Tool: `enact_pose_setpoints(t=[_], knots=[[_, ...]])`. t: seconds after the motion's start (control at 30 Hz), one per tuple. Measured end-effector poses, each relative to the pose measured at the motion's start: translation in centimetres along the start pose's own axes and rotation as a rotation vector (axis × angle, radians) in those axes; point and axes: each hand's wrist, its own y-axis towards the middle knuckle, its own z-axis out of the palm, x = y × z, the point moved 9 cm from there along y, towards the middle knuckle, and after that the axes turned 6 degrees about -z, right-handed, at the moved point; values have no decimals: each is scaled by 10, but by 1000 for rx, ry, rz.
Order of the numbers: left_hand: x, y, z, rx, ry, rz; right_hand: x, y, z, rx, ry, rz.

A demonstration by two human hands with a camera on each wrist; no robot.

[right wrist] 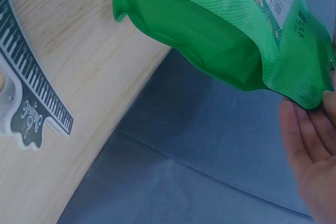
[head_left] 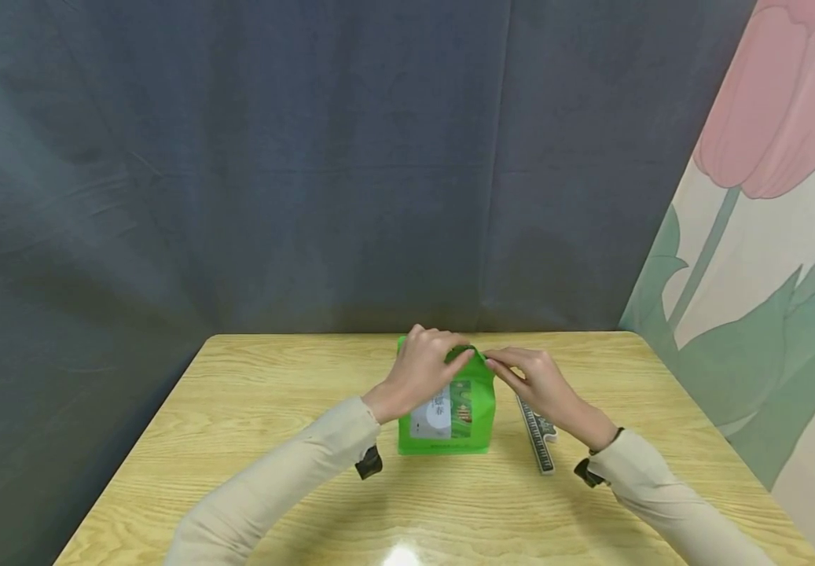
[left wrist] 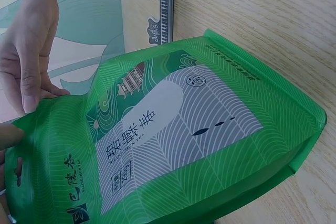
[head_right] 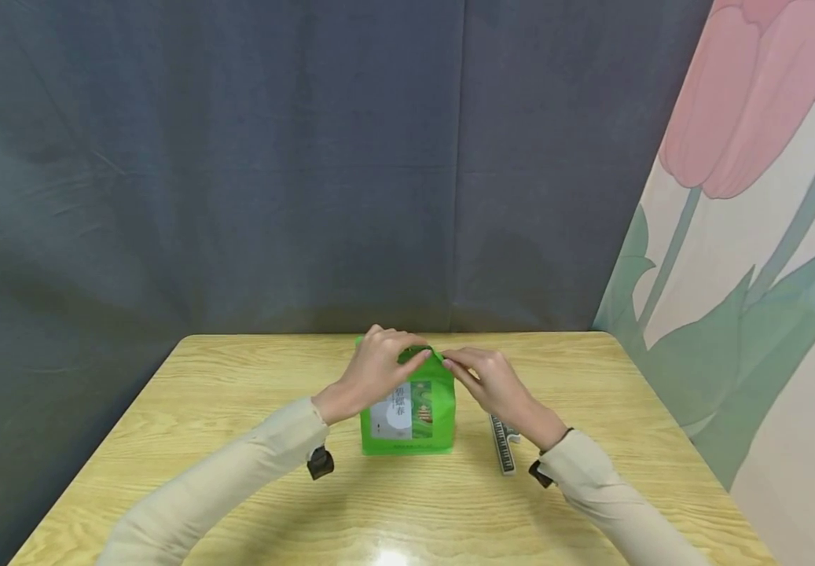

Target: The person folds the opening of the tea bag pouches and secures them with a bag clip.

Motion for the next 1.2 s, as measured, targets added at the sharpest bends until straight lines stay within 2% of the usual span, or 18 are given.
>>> enact_pose_setpoints(t=[0.57,1.2], knots=[[-1,-2,1,3,3,30,2,1,1,-24,-20,-19],[-3,0,1,1,7,25,2,1,0,-24,0,-12]])
